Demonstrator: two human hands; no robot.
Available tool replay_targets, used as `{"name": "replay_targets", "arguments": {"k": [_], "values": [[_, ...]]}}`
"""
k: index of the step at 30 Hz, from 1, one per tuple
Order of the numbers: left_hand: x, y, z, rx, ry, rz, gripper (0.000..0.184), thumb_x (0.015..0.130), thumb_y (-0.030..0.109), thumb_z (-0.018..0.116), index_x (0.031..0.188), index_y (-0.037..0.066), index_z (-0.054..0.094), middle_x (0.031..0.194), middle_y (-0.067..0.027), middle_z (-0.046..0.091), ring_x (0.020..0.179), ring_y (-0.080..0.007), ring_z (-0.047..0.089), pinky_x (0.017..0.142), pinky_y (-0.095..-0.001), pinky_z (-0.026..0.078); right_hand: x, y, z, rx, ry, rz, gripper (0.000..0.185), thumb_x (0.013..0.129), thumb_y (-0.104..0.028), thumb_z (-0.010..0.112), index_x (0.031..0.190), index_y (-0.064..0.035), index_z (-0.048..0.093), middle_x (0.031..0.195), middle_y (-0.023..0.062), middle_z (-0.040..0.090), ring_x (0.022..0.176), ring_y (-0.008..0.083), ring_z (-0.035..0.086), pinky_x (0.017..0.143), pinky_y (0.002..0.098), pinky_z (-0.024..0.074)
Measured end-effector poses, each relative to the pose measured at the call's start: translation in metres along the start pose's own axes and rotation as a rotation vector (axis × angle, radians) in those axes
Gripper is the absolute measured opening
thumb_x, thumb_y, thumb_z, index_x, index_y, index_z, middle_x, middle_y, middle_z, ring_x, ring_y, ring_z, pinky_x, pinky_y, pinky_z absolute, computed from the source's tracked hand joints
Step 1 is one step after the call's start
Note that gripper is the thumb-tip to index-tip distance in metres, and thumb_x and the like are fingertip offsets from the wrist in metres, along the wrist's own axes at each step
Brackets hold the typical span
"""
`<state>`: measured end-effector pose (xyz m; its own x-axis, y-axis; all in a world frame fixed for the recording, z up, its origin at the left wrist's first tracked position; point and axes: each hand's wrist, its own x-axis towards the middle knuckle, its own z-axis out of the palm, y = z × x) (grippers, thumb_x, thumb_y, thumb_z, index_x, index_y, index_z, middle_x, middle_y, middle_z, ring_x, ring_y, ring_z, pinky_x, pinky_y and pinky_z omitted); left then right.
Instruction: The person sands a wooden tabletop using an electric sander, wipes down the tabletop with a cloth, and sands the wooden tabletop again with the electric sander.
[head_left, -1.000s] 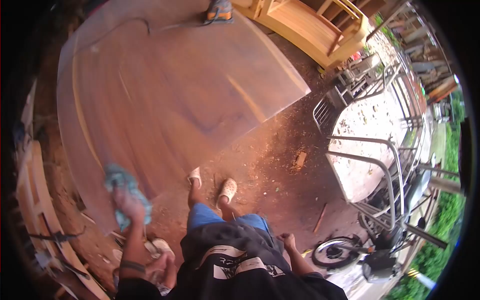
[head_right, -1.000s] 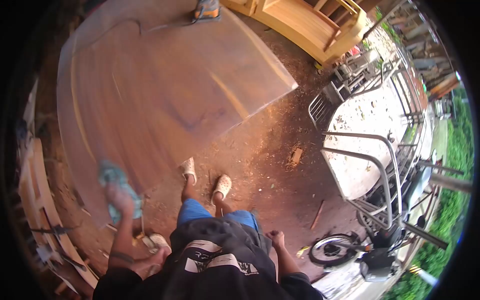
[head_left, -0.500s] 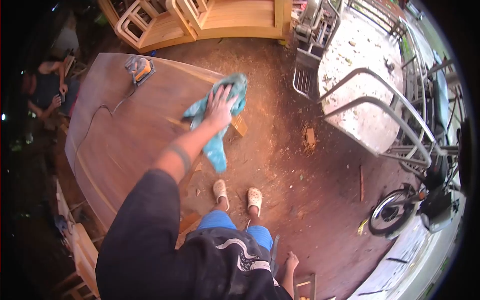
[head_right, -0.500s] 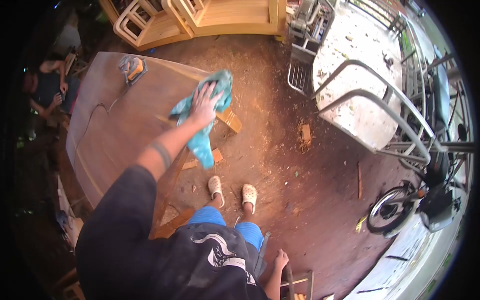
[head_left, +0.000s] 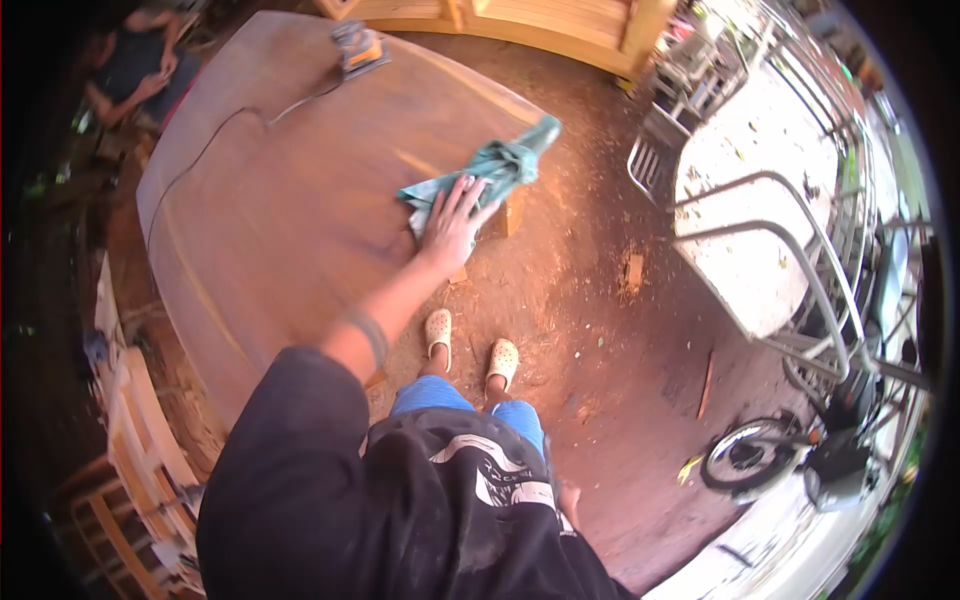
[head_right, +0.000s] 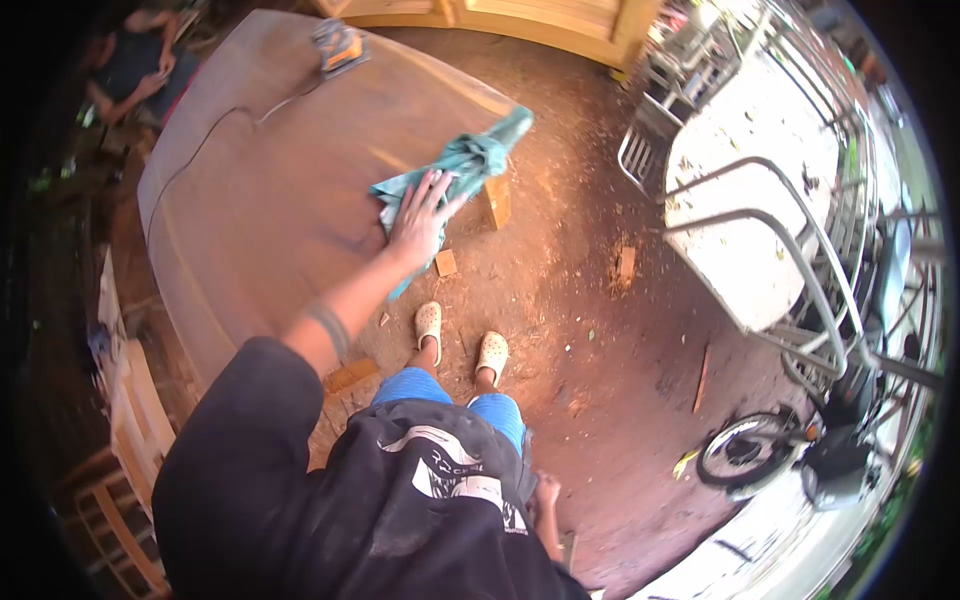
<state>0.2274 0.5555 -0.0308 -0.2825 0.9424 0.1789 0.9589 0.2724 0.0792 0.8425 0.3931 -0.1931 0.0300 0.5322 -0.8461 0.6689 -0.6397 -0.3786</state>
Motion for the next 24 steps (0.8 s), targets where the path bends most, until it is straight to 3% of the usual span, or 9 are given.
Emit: {"name": "replay_targets", "arguments": {"k": [3,5,9,11,12,13,15,18,24], "values": [[-0.085,-0.011,-0.009,-0.007,0.022,-0.074,0.053,0.080,0.006,0.060,0.131,0.021,0.059,0.153,-0.0035,0.035,0.139,-0.0356,0.033,0.114,-0.0546,0.025,0.096,-0.066,-0.072,-0.340,0.191,-0.030,0.034,0.088,-0.031,0.065,0.083,0.0024,0.066,0.067,0.0123,0.062,0.055,0.0206,0.057,0.050,0.0383,0.0497],[-0.108,-0.011,-0.017,-0.042,0.031,-0.119,0.049,0.081,0.007,0.060,0.128,0.020,0.061,0.151,-0.0025,0.038,0.137,-0.0361,0.036,0.113,-0.0553,0.027,0.193,-0.107,-0.119,-0.564,0.245,-0.215,0.054,0.087,-0.040,0.066,0.112,0.0070,0.059,0.108,0.0230,0.067,0.077,0.0391,0.066,0.070,0.0468,0.0542],[-0.095,-0.005,-0.017,-0.189,0.095,-0.201,0.041,0.081,0.008,0.060,0.121,0.016,0.066,0.148,-0.0019,0.042,0.134,-0.0356,0.039,0.111,-0.0547,0.028,0.175,-0.373,-0.085,-0.632,0.189,-0.921,0.037,0.087,-0.034,0.061,0.097,0.0009,0.065,0.095,0.0244,0.067,0.092,0.0392,0.065,0.082,0.0445,0.0490],[-0.095,-0.006,-0.010,-0.228,0.121,-0.224,0.042,0.080,0.006,0.060,0.120,0.014,0.066,0.148,-0.0017,0.042,0.135,-0.0356,0.038,0.112,-0.0543,0.027,0.138,-0.480,-0.017,-0.460,0.128,-1.032,0.057,0.091,-0.040,0.061,0.133,-0.0040,0.049,0.111,0.0206,0.066,0.103,0.0348,0.064,0.092,0.0403,0.0475],[-0.095,-0.004,-0.015,-0.256,0.089,-0.251,0.045,0.079,0.004,0.059,0.121,0.014,0.065,0.148,-0.0018,0.042,0.136,-0.0348,0.037,0.113,-0.0535,0.025,0.061,-0.540,0.024,-0.464,0.069,-0.867,0.072,0.092,-0.043,0.061,0.146,-0.0054,0.033,0.130,0.0219,0.057,0.120,0.0331,0.056,0.102,0.0392,0.0415],[-0.096,0.000,-0.017,-0.261,0.098,-0.260,0.045,0.079,0.004,0.058,0.122,0.015,0.065,0.148,-0.0025,0.042,0.136,-0.0347,0.037,0.113,-0.0534,0.024,0.119,-0.564,0.062,-0.443,0.074,-1.185,0.085,0.091,-0.046,0.062,0.151,-0.0017,0.021,0.145,0.0259,0.041,0.134,0.0371,0.041,0.108,0.0420,0.0345],[-0.096,0.006,-0.014,-0.266,0.108,-0.326,0.047,0.079,0.004,0.058,0.124,0.016,0.064,0.148,-0.0039,0.043,0.137,-0.0347,0.037,0.114,-0.0532,0.023,0.071,-0.617,0.147,-0.432,0.116,-1.368,0.096,0.090,-0.048,0.063,0.151,0.0047,0.011,0.149,0.0378,0.022,0.137,0.0479,0.029,0.111,0.0475,0.0301],[-0.100,0.010,-0.001,-0.118,0.157,-0.366,0.058,0.085,0.014,0.054,0.141,0.023,0.048,0.149,-0.0049,0.040,0.138,-0.0337,0.034,0.115,-0.0551,0.020,0.023,-0.634,0.250,-0.637,0.368,-1.067,0.102,0.089,-0.051,0.061,0.150,0.0081,0.006,0.140,0.0532,0.007,0.134,0.0598,0.021,0.113,0.0551,0.0247],[-0.063,0.007,0.030,0.014,0.233,-0.399,0.053,0.092,0.025,0.047,0.145,0.024,0.044,0.153,-0.0053,0.033,0.141,-0.0357,0.029,0.115,-0.0571,0.019,0.031,-0.633,0.262,-0.307,0.565,-1.046,0.069,0.098,-0.034,0.043,0.153,-0.0041,0.013,0.140,0.0444,0.024,0.126,0.0566,0.038,0.105,0.0554,0.0363]]}}
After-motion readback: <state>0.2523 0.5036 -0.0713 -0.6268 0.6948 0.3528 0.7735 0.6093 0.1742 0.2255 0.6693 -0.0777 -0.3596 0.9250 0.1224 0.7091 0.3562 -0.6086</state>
